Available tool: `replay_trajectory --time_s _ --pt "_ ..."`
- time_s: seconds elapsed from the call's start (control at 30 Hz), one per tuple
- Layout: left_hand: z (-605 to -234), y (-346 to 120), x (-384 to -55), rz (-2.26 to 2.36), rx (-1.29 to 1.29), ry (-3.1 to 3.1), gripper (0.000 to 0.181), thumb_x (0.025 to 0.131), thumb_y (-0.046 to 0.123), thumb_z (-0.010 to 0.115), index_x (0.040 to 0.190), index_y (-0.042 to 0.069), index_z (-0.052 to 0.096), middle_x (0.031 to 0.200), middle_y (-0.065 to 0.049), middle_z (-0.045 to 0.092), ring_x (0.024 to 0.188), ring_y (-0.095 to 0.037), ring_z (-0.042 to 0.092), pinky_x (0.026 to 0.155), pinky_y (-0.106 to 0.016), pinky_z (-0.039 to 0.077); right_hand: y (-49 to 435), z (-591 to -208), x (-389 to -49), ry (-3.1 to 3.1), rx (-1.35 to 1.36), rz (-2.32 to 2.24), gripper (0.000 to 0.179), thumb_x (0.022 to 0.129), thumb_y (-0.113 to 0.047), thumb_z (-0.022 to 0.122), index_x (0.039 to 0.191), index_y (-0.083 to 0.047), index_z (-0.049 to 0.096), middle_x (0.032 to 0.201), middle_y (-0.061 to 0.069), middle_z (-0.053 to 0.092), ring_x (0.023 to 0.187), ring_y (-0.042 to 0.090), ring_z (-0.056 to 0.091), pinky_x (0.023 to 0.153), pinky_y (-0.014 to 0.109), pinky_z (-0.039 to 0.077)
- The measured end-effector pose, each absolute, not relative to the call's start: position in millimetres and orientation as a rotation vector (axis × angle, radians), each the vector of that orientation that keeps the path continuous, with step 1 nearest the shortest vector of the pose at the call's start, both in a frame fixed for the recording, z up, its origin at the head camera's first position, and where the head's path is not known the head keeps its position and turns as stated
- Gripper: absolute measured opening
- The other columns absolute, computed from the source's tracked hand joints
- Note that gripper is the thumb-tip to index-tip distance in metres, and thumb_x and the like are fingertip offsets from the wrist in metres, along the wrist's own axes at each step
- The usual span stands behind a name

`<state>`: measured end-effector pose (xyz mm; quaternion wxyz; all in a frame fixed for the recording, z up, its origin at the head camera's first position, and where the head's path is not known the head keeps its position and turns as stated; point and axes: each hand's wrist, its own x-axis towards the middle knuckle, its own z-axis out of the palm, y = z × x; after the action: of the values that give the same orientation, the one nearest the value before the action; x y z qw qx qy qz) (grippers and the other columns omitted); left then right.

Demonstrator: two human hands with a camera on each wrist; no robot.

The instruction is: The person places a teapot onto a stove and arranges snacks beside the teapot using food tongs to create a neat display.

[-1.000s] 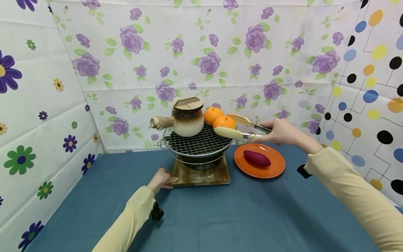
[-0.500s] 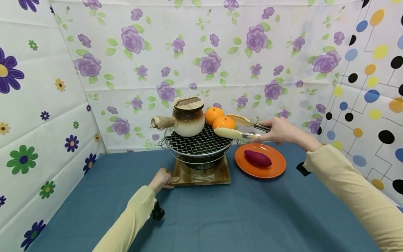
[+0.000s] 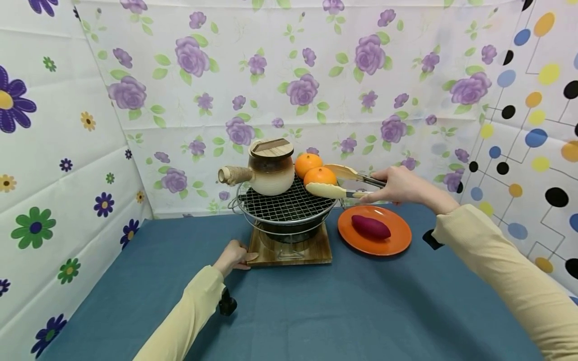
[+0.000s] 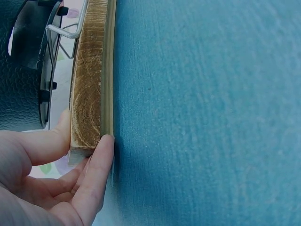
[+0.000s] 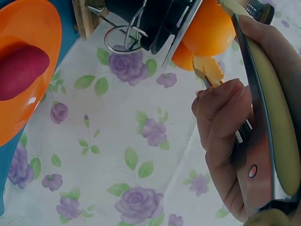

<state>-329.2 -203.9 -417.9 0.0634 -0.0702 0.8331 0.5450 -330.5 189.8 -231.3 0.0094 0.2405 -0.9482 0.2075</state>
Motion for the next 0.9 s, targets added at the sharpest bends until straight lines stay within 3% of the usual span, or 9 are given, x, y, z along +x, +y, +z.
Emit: replay_trajectory --time_s 0.17,0.43,0.57,0.8,0.9 --pt "-417.7 -202.7 -329.0 1.641 -0.224 2.525 0.053 0.084 -0.01 0.056 0.057 0.016 0.019 0.048 0.001 0.017 0.038 -0.01 0.017 0.057 -0.037 0.053 188.9 -231.4 -330.8 -2.969 0.738 0.645 0.045 0.073 -0.047 0.072 0.072 -0.01 0.046 0.053 0.0 0.032 0.04 0.021 0.044 0.044 0.031 0.042" --pt "-421.4 -205.6 -334.0 1.636 -0.19 2.513 0.05 0.083 -0.012 0.054 0.059 0.013 0.018 0.05 -0.003 0.019 0.038 -0.012 0.019 0.054 -0.036 0.053 188.6 -232.2 -332.4 -2.982 0.724 0.632 0.046 0.071 -0.052 0.071 0.084 -0.01 0.055 0.052 0.0 0.035 0.04 0.02 0.044 0.044 0.031 0.043" --pt "-418.7 -203.2 -332.5 1.62 -0.265 2.514 0.024 0.084 -0.008 0.057 0.071 0.0 0.039 0.063 -0.008 0.031 0.042 -0.014 0.027 0.059 -0.037 0.054 188.7 -232.2 -331.8 -2.996 0.698 0.632 0.05 0.07 -0.052 0.072 0.097 -0.012 0.059 0.053 0.002 0.039 0.04 0.02 0.044 0.044 0.032 0.044" --pt "-415.3 -202.0 -328.3 1.6 -0.265 2.534 0.029 0.084 -0.004 0.06 0.066 -0.001 0.038 0.06 -0.006 0.031 0.042 -0.013 0.029 0.058 -0.035 0.054 191.0 -230.4 -329.0 -3.024 0.634 0.66 0.082 0.067 -0.058 0.07 0.128 -0.007 0.05 0.06 0.007 0.051 0.043 0.02 0.046 0.045 0.033 0.045" --pt "-415.0 -202.5 -327.7 1.601 -0.261 2.528 0.017 0.085 -0.004 0.06 0.086 -0.012 0.045 0.07 -0.01 0.035 0.046 -0.014 0.033 0.06 -0.036 0.054 192.0 -228.5 -326.9 -3.027 0.612 0.673 0.093 0.065 -0.062 0.069 0.133 -0.004 0.044 0.062 0.007 0.053 0.044 0.022 0.047 0.045 0.033 0.045"
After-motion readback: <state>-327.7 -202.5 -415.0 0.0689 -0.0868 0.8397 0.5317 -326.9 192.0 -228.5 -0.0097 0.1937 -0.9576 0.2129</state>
